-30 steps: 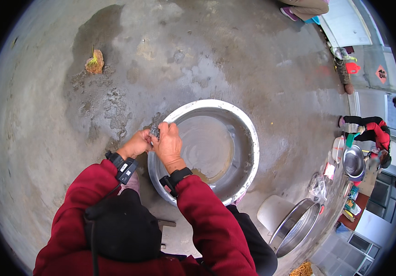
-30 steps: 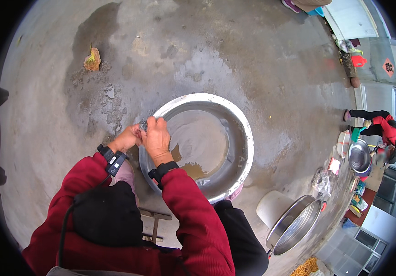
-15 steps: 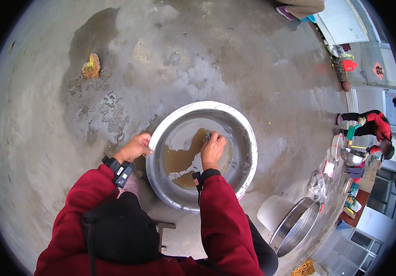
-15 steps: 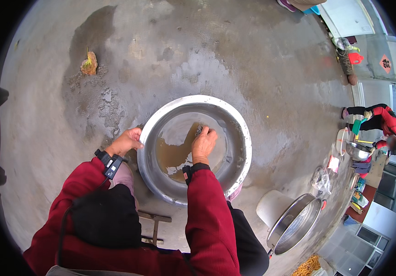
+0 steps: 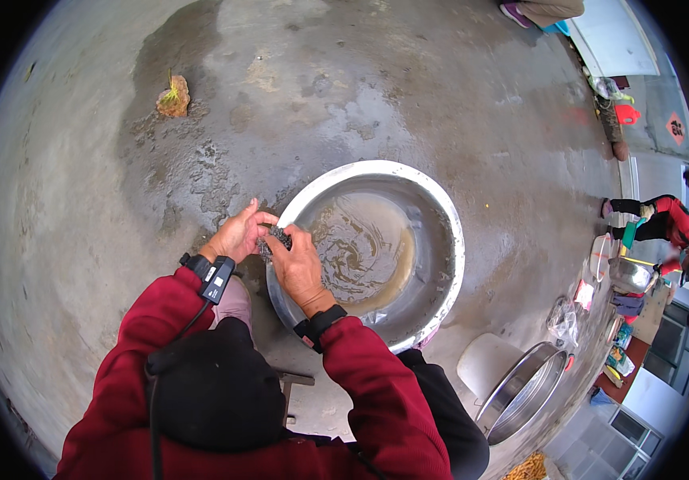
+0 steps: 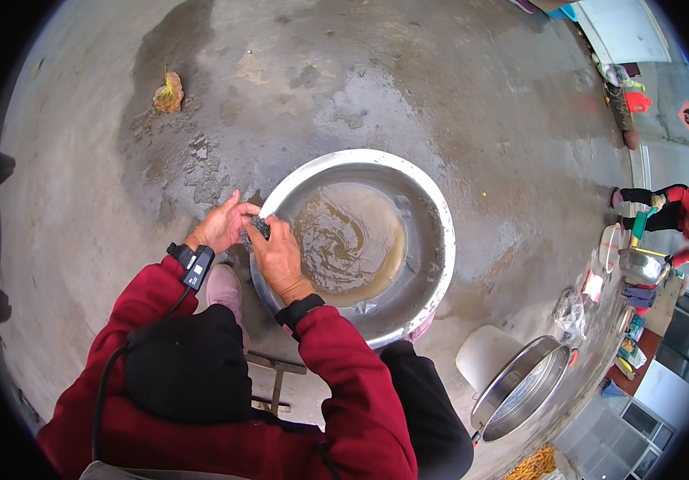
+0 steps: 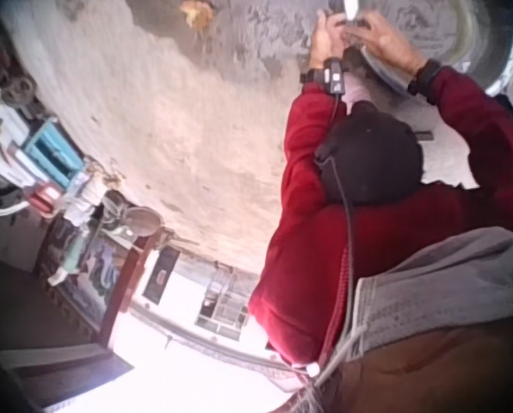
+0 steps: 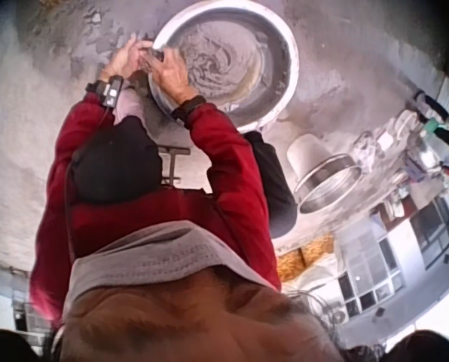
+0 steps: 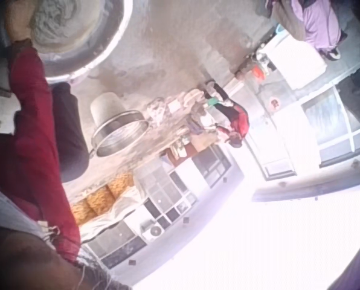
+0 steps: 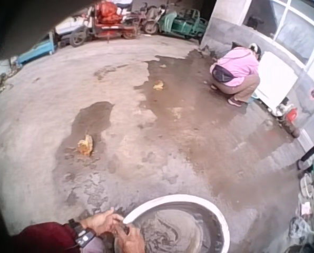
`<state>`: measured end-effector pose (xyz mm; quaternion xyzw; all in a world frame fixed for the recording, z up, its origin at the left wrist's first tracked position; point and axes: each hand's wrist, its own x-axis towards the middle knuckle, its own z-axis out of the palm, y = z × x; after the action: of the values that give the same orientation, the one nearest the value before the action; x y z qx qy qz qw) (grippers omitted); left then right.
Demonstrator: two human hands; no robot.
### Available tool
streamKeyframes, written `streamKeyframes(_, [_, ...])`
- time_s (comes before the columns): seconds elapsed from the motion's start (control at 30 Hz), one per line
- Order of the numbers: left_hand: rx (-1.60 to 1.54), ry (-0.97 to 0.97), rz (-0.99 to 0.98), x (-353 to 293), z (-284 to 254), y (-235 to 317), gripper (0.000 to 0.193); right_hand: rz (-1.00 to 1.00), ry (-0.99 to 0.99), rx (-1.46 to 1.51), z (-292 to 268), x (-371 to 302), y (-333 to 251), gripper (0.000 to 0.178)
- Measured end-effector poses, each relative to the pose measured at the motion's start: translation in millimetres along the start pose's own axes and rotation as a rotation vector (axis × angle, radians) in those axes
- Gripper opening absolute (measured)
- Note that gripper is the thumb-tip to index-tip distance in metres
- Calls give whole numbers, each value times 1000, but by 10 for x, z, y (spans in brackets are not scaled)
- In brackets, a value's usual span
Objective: The person scrubs a perforated metal steamer insert with a steel wool pad, rinses it in a white bucket, and then scrubs the inside of a large metal basin. The person repeatedly dips the pad into the bucket and scrubs different areas of the basin.
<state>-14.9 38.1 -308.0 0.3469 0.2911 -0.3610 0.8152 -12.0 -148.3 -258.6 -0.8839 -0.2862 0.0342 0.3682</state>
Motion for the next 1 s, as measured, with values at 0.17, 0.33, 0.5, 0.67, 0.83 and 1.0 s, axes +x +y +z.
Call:
streamKeyframes(0.17, [-20,-95,41,17,29,-21,72,123,217,-376,-226,843,692,30])
streamKeyframes(0.33, [-23,-92,38,-19,72,26,71,288,260,-576,-441,1050,1030,32])
streamKeyframes(0.5, [5,-89,50,0,87,42,63,71,152,-320,175,428,287,34])
streamKeyframes(0.67, [67,-59,59,-10,105,66,51,139,135,43,284,-130,-84,36])
streamKeyframes(0.83, [276,-15,79,-8,175,18,16,577,346,331,54,-115,342,38])
streamKeyframes(1.0, [306,17,106,54,273,-55,19,528,167,710,317,-227,456,50])
